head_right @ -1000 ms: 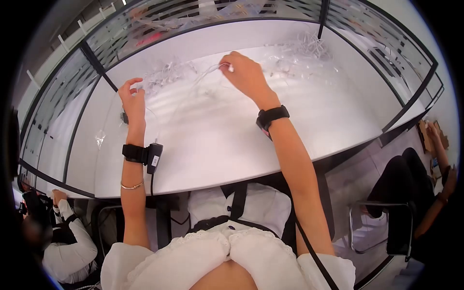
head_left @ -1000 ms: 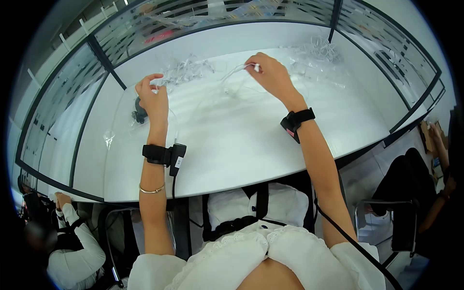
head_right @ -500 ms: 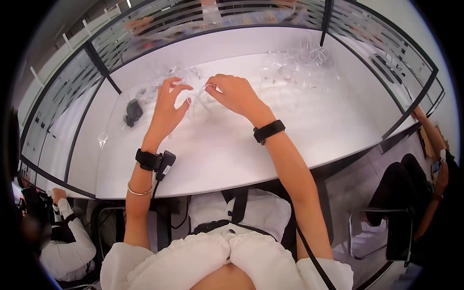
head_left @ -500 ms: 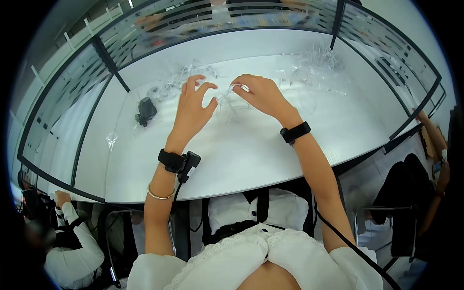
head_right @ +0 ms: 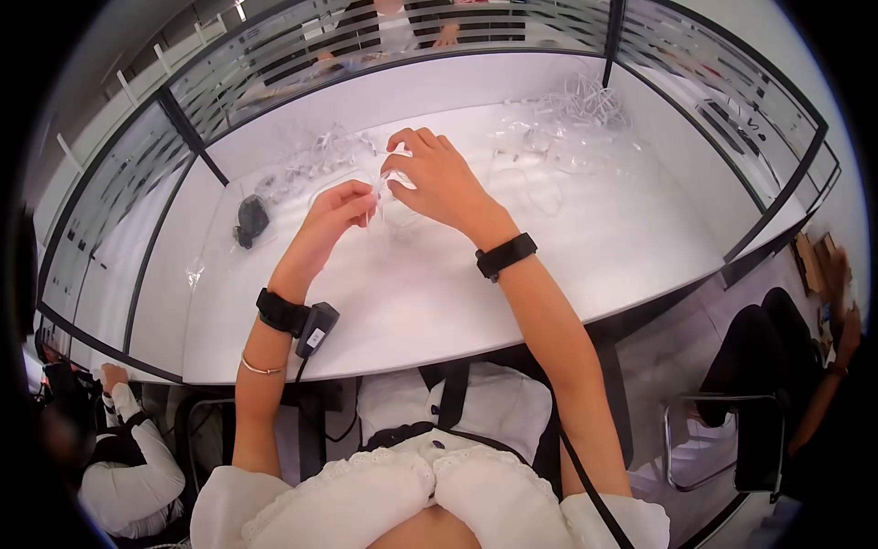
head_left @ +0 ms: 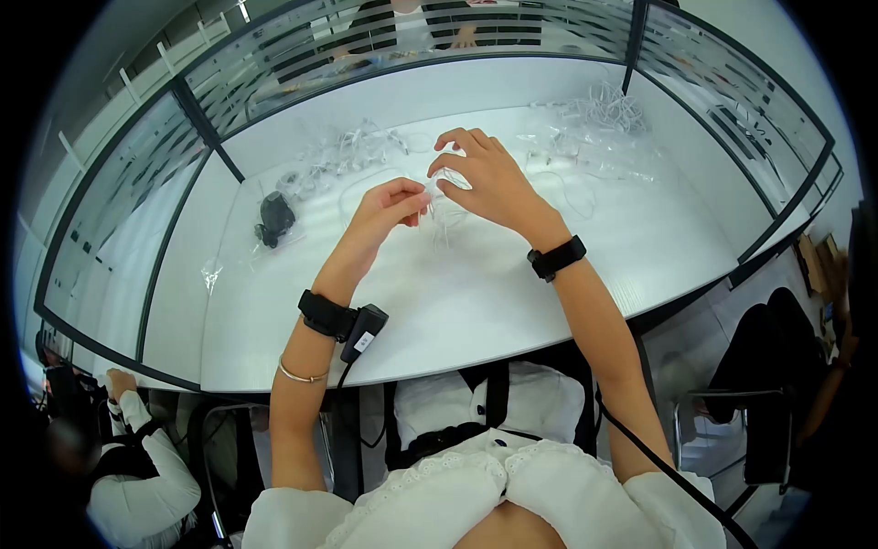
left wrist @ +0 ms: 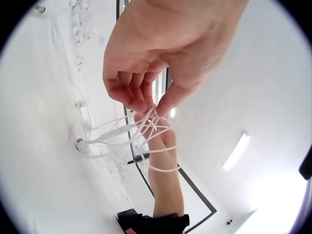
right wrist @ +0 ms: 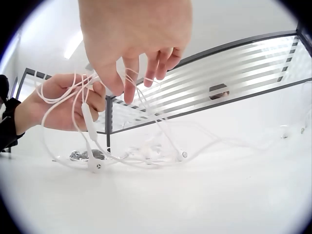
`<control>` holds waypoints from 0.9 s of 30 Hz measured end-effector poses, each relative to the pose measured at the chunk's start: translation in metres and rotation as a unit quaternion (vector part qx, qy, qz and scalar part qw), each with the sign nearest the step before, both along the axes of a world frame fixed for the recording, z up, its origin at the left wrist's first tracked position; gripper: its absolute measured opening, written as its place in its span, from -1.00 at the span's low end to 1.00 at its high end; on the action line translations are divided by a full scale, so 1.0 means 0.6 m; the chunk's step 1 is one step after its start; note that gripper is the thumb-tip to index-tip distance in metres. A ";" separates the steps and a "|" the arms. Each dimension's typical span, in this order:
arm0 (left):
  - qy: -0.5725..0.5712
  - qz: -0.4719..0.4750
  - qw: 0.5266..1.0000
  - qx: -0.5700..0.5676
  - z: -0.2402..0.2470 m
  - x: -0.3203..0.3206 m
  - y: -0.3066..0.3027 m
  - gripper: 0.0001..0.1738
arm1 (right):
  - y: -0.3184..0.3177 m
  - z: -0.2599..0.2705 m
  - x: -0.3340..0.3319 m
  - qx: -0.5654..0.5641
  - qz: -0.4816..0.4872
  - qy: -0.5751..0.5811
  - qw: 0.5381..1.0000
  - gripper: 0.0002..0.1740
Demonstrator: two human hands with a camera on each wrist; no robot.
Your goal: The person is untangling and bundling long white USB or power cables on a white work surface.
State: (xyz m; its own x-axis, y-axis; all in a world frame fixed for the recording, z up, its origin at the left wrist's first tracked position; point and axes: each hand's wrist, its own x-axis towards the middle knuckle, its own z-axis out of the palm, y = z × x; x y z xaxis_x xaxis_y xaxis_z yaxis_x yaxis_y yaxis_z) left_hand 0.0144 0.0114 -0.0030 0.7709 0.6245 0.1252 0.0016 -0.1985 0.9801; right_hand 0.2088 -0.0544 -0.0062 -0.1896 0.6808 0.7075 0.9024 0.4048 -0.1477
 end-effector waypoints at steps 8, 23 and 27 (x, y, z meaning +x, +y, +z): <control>-0.028 0.080 0.992 0.090 -0.015 -0.004 0.029 -0.86 | -0.005 0.018 0.000 -0.025 0.062 0.061 0.996 -0.85; -0.203 0.238 0.922 0.228 0.006 -0.017 0.034 -0.85 | -0.004 -0.011 0.014 -0.127 -0.003 0.024 0.992 -0.80; -0.237 0.255 0.910 0.225 0.051 -0.017 0.020 -0.83 | -0.006 0.003 0.016 -0.025 -0.047 0.099 0.994 -0.84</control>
State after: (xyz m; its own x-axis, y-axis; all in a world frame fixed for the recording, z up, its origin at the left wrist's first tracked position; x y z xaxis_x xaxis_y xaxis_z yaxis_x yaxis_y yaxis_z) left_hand 0.0040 0.0234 0.0277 0.1880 0.6894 0.6996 -0.1967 -0.6714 0.7145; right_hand 0.2183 -0.0579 -0.0043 0.0150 0.7237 0.6899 0.8873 0.3085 -0.3428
